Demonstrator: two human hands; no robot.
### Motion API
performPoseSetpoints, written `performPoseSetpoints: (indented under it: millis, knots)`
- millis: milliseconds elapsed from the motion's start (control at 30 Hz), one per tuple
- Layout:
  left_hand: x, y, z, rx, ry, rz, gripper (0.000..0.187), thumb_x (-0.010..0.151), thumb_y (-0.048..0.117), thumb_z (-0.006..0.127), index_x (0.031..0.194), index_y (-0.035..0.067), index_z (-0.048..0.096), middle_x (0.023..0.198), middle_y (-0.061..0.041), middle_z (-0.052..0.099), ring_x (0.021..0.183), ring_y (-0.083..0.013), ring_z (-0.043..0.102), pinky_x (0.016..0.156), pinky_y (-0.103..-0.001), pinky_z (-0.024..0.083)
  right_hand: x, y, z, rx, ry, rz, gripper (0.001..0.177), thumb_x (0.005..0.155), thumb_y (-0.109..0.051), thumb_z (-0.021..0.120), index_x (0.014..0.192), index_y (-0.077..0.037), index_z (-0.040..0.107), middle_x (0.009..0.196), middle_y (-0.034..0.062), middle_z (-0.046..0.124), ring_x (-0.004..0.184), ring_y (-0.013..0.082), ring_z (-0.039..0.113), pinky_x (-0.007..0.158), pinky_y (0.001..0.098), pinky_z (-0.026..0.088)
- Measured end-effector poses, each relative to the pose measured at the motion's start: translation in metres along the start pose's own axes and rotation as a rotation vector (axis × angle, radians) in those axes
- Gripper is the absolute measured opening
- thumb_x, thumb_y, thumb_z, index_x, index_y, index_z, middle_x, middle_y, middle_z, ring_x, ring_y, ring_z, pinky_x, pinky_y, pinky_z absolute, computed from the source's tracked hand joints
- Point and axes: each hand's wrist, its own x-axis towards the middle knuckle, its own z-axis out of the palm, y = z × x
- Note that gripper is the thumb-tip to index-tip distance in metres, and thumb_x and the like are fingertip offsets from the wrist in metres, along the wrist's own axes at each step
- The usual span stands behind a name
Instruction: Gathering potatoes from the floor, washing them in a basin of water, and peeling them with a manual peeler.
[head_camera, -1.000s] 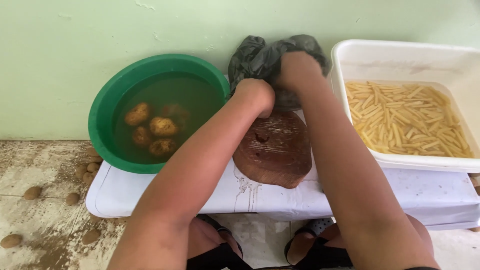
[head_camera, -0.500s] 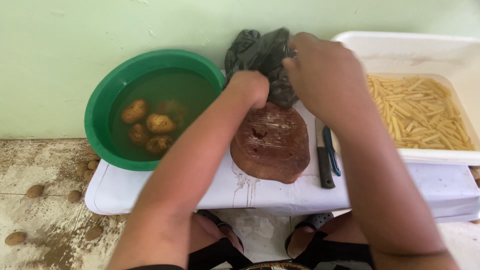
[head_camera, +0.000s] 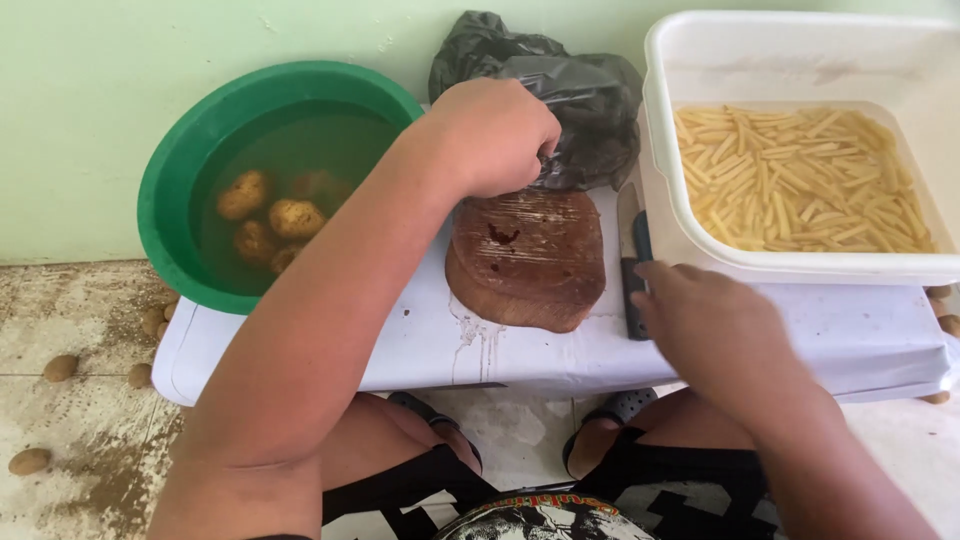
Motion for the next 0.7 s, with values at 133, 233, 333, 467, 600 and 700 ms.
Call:
performPoseSetpoints:
  millis: [133,233,333,467,600,700]
  knots:
    - [0.002,0.011,0.004,0.12,-0.039,-0.042,0.024,0.085,0.005,0.051,0.097,0.014,0.07,0.096,-0.01,0.07,0.079,-0.034,0.067,0.06,-0.046,0.054,0.019,0.015,0.057,-0.155,0.021,-0.034,0.019,0.091,-0.021,0.055,0.109,-0.02,0.059,0.081,0.0035,0.067,0.072,0.0352,0.071,0.055,0.0487,0.057]
    - [0.009,-0.004,0.026,0.069,0.026,-0.101,0.02,0.084,0.007,0.058,0.095,0.01,0.074,0.091,-0.01,0.072,0.081,-0.0332,0.07,0.071,-0.046,0.056,0.022,0.012,0.048,-0.127,-0.023,-0.027,0.012,0.091,-0.01,0.054,0.098,-0.015,0.062,0.08,0.0057,0.069,0.073,0.0302,0.073,0.062,0.0421,0.059]
    - [0.007,-0.021,0.029,-0.06,0.201,-0.097,0.022,0.082,0.015,0.066,0.101,0.011,0.077,0.09,-0.011,0.075,0.089,-0.0369,0.073,0.083,-0.051,0.058,0.019,0.003,0.034,-0.108,-0.066,-0.022,0.013,0.095,-0.016,0.058,0.106,-0.012,0.064,0.087,0.0087,0.073,0.084,0.0288,0.079,0.074,0.0408,0.065]
    - [0.003,-0.021,0.019,-0.011,0.261,-0.051,0.042,0.081,0.006,0.051,0.121,0.011,0.065,0.094,-0.013,0.072,0.073,-0.0383,0.066,0.054,-0.051,0.049,0.022,0.009,0.056,0.033,-0.11,0.044,0.031,0.088,0.0,0.04,0.115,-0.011,0.048,0.083,0.0145,0.064,0.071,0.0442,0.067,0.061,0.0526,0.054]
    - [-0.027,-0.022,-0.004,-0.422,0.269,-0.031,0.044,0.087,0.012,0.048,0.125,0.012,0.069,0.125,-0.011,0.073,0.111,-0.0274,0.07,0.085,-0.044,0.056,0.01,0.001,0.041,0.167,-0.075,0.108,0.028,0.082,0.003,0.044,0.108,-0.009,0.046,0.082,0.0157,0.06,0.068,0.0454,0.062,0.056,0.0529,0.049]
    - [-0.026,-0.028,0.005,-0.345,0.362,-0.086,0.04,0.086,0.012,0.053,0.122,0.013,0.07,0.12,-0.008,0.075,0.096,-0.029,0.071,0.072,-0.047,0.055,-0.002,-0.008,0.027,0.28,0.113,0.115,0.033,0.083,-0.004,0.05,0.114,-0.011,0.053,0.095,0.0191,0.06,0.077,0.0524,0.062,0.063,0.062,0.047]
